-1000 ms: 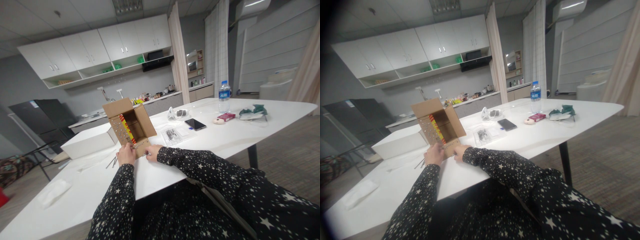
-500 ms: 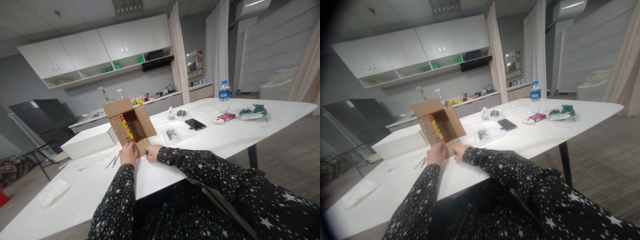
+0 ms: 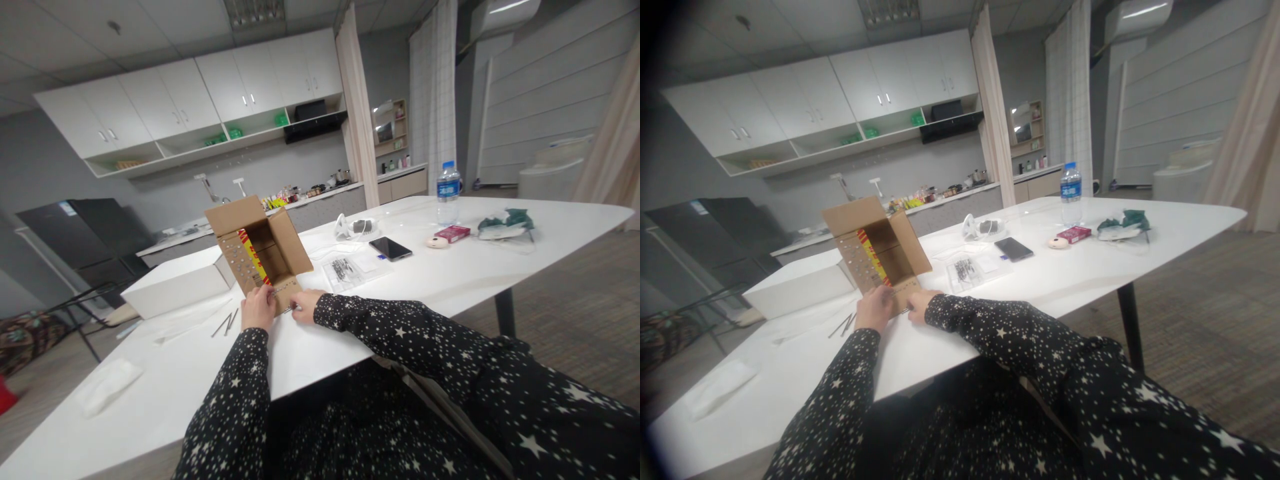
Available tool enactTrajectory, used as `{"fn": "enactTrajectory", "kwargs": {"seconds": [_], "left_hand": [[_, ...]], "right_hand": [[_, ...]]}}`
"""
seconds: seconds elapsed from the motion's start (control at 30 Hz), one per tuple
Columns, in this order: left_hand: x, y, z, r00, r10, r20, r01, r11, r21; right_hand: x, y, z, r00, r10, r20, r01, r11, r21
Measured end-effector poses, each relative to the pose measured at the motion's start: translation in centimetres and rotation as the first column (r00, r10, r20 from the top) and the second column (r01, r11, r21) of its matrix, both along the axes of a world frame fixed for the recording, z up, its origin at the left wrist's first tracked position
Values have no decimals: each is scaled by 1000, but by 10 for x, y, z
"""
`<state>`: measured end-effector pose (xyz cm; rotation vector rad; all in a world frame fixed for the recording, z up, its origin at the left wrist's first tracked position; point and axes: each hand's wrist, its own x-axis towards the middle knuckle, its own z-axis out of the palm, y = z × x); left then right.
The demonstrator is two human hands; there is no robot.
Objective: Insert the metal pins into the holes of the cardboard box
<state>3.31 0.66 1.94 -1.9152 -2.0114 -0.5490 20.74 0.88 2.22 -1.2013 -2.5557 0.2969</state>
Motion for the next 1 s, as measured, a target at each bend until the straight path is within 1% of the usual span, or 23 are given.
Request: {"fn": "enactTrajectory", "kwargs": {"seconds": [0.4, 0.7, 1.0], "left_hand": [[3, -2, -1, 999, 1, -54, 0, 1000, 21], [6, -3, 0, 999, -35, 20, 33, 993, 114], [5, -3, -1, 1000, -10, 17, 9, 995, 101]], "right_hand": [[-3, 6, -4, 1000, 9, 6, -9, 1000, 8], [-4, 4, -4, 1000, -17, 11, 17, 1000, 6], [-4, 6, -5, 1000, 0, 14, 0, 1000, 31]]}}
